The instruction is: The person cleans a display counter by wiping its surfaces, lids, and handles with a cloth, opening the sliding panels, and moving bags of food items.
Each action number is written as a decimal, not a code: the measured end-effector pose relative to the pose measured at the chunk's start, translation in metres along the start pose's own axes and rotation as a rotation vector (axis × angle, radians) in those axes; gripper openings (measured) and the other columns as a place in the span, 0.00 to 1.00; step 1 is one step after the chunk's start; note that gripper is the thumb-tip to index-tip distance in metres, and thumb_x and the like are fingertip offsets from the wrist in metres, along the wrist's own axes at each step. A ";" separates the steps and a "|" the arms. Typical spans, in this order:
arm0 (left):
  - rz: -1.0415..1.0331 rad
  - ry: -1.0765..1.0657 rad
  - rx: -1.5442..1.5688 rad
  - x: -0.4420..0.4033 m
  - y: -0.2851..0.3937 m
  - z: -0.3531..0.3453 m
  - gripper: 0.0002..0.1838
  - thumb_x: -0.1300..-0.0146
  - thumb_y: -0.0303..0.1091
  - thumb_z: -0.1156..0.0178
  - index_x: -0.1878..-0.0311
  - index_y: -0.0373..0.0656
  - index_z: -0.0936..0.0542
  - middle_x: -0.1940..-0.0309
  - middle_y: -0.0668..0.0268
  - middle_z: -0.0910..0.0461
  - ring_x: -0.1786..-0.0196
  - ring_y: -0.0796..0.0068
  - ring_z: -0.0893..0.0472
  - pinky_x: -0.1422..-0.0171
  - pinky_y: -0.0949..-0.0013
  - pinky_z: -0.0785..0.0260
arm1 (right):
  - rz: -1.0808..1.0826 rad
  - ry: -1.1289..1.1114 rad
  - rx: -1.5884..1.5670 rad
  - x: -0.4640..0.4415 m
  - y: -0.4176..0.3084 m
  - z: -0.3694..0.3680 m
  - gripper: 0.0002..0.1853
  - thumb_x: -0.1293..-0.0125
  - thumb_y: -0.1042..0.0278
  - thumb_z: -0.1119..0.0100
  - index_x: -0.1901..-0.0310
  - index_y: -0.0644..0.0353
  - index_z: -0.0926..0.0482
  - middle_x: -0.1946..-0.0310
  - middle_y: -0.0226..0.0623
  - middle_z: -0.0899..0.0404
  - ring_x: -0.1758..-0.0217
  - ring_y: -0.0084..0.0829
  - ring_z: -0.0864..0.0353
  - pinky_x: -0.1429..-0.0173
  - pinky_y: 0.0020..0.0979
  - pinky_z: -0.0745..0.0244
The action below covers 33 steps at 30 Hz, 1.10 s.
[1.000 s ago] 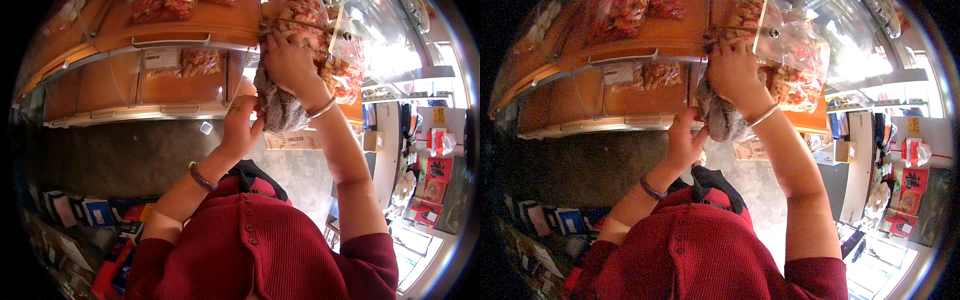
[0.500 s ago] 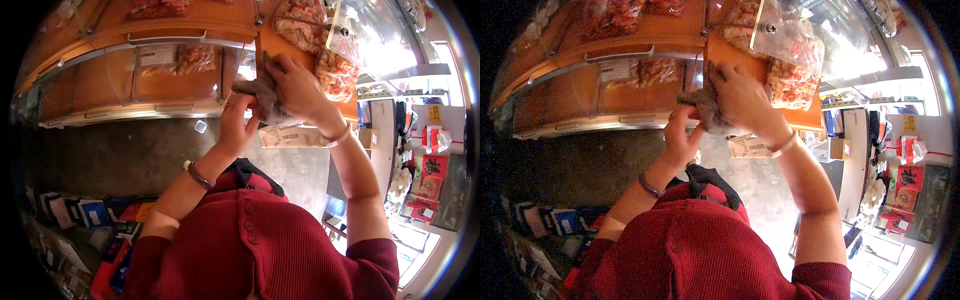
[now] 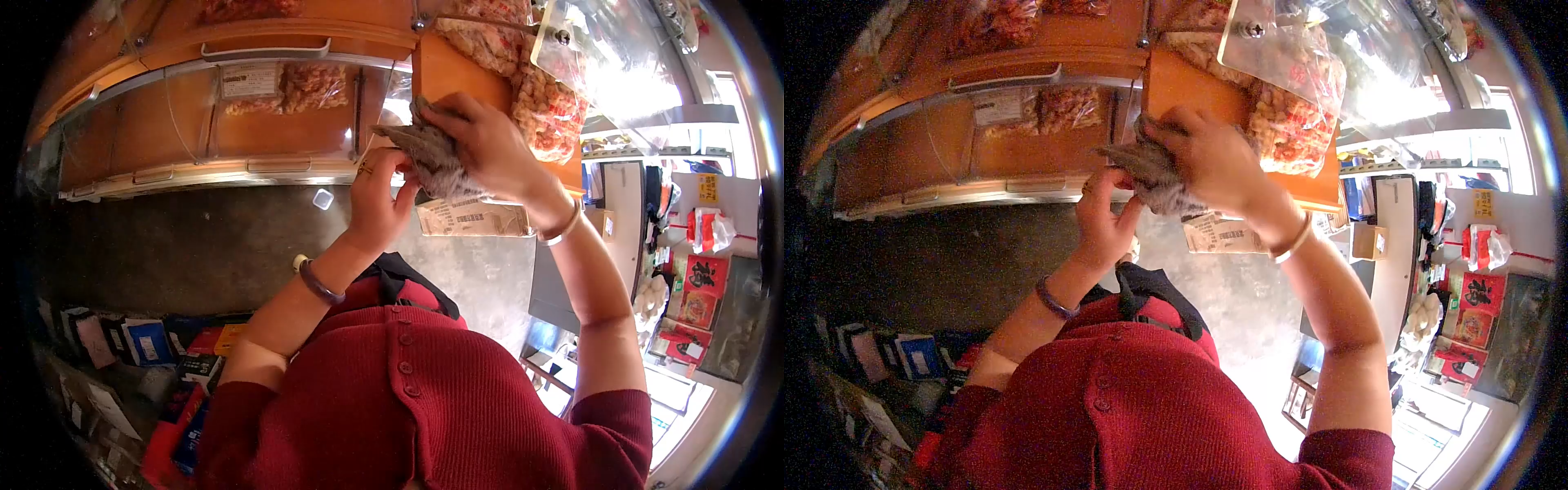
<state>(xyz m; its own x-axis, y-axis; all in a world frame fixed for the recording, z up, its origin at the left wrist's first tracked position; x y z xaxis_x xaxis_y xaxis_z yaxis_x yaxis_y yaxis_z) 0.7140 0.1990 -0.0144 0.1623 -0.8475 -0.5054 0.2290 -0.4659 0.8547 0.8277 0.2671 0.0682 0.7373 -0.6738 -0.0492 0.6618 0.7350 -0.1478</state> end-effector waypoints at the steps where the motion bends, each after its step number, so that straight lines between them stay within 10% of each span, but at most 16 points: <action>1: -0.003 -0.001 -0.003 0.000 0.001 0.000 0.14 0.53 0.18 0.37 0.61 0.37 0.28 0.68 0.58 0.24 0.64 0.60 0.23 0.59 0.64 0.31 | 0.001 0.004 -0.001 -0.008 0.007 -0.002 0.16 0.43 0.67 0.49 0.53 0.58 0.22 0.52 0.45 0.26 0.48 0.47 0.27 0.48 0.42 0.27; 6: 0.047 -0.003 0.020 0.002 0.000 0.001 0.14 0.51 0.25 0.34 0.60 0.40 0.26 0.67 0.59 0.22 0.61 0.58 0.22 0.55 0.63 0.32 | -0.106 0.160 0.237 -0.061 0.040 -0.002 0.21 0.47 0.78 0.50 0.49 0.59 0.23 0.50 0.45 0.27 0.49 0.50 0.26 0.44 0.41 0.30; 13: -0.007 0.064 -0.096 0.010 -0.001 0.003 0.12 0.50 0.20 0.36 0.63 0.39 0.28 0.67 0.60 0.23 0.64 0.60 0.21 0.59 0.65 0.30 | 0.090 -0.003 -0.091 0.002 -0.012 0.004 0.16 0.42 0.69 0.51 0.53 0.54 0.21 0.56 0.47 0.23 0.52 0.48 0.24 0.49 0.42 0.27; 19: 0.141 0.045 0.049 0.020 -0.017 0.001 0.12 0.46 0.28 0.35 0.61 0.40 0.26 0.62 0.59 0.19 0.57 0.61 0.20 0.53 0.66 0.30 | -0.273 0.190 0.138 -0.020 0.018 -0.005 0.15 0.38 0.64 0.46 0.48 0.50 0.23 0.54 0.44 0.26 0.57 0.50 0.21 0.53 0.46 0.25; 24: 0.037 0.218 -0.213 0.044 -0.040 -0.005 0.16 0.49 0.27 0.34 0.57 0.38 0.25 0.65 0.60 0.20 0.61 0.67 0.21 0.55 0.67 0.29 | -0.063 0.213 -0.520 -0.046 -0.058 -0.025 0.14 0.39 0.65 0.44 0.52 0.56 0.21 0.56 0.46 0.22 0.50 0.45 0.23 0.43 0.36 0.30; 27: -0.032 0.242 -0.239 0.050 -0.037 0.003 0.16 0.49 0.26 0.33 0.57 0.38 0.25 0.64 0.61 0.21 0.60 0.69 0.21 0.54 0.68 0.29 | -0.095 -0.007 -1.314 -0.047 -0.108 -0.048 0.14 0.36 0.67 0.45 0.51 0.62 0.21 0.51 0.35 0.21 0.46 0.25 0.25 0.41 0.28 0.32; 33: 0.158 0.076 0.235 0.029 -0.025 -0.008 0.16 0.49 0.25 0.33 0.57 0.38 0.25 0.63 0.64 0.23 0.60 0.74 0.23 0.53 0.70 0.30 | -0.281 0.236 -1.377 0.029 -0.060 0.017 0.18 0.33 0.67 0.49 0.45 0.65 0.27 0.49 0.38 0.22 0.44 0.28 0.26 0.38 0.30 0.33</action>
<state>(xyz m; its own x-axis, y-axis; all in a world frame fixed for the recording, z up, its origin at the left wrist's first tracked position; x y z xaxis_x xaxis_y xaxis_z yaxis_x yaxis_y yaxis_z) 0.7206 0.1878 -0.0514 0.2519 -0.8967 -0.3641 -0.0322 -0.3838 0.9229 0.8119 0.2042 0.0926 0.4760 -0.8794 0.0014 0.0208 0.0097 -0.9997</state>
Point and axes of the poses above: each hand's wrist, its own x-axis away from the middle knuckle, its own z-axis out of the back of the hand, y = z × x, the point moved 6 cm from there along -x, towards the middle knuckle
